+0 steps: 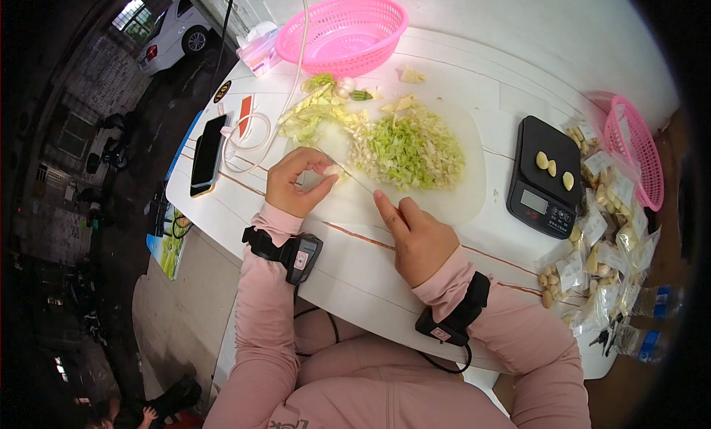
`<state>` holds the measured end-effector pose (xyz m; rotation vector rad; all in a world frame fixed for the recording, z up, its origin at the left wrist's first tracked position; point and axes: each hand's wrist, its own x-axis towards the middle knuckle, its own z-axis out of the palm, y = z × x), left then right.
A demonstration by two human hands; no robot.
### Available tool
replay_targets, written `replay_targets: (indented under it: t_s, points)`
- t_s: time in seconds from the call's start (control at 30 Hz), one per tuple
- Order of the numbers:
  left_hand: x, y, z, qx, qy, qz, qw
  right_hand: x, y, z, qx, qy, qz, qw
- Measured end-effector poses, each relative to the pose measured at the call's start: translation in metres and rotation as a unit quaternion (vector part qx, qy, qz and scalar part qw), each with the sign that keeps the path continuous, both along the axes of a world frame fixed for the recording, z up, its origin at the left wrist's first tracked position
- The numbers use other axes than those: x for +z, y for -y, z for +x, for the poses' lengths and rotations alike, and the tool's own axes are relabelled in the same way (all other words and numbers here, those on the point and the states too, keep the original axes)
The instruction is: The person is chopping cabbage on a cutting board.
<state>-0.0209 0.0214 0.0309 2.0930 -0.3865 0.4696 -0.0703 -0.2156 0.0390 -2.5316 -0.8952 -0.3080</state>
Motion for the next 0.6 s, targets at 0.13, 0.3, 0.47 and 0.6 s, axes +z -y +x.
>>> replay_targets:
  t_s: [0.13,0.3,0.47,0.6]
  points:
    - [0.0002,0.0001,0.0001,-0.002,0.001,0.001,1.0,0.0008,-0.0006,-0.0008,0.0,0.013,-0.02,1.0]
    - [0.0038,0.0021,-0.0009,-0.005,0.0,0.007,1.0,-0.002,-0.0022,-0.0031,-0.046,-0.001,-0.085,0.995]
    - [0.0075,0.0085,-0.0068,-0.03,0.006,0.075,0.997,-0.006,0.0024,0.0035,-0.026,-0.023,-0.063,0.997]
    - [0.0051,0.0067,-0.0044,-0.008,0.037,0.049,0.998,-0.0055,0.0026,0.0033,-0.043,-0.037,-0.042,0.998]
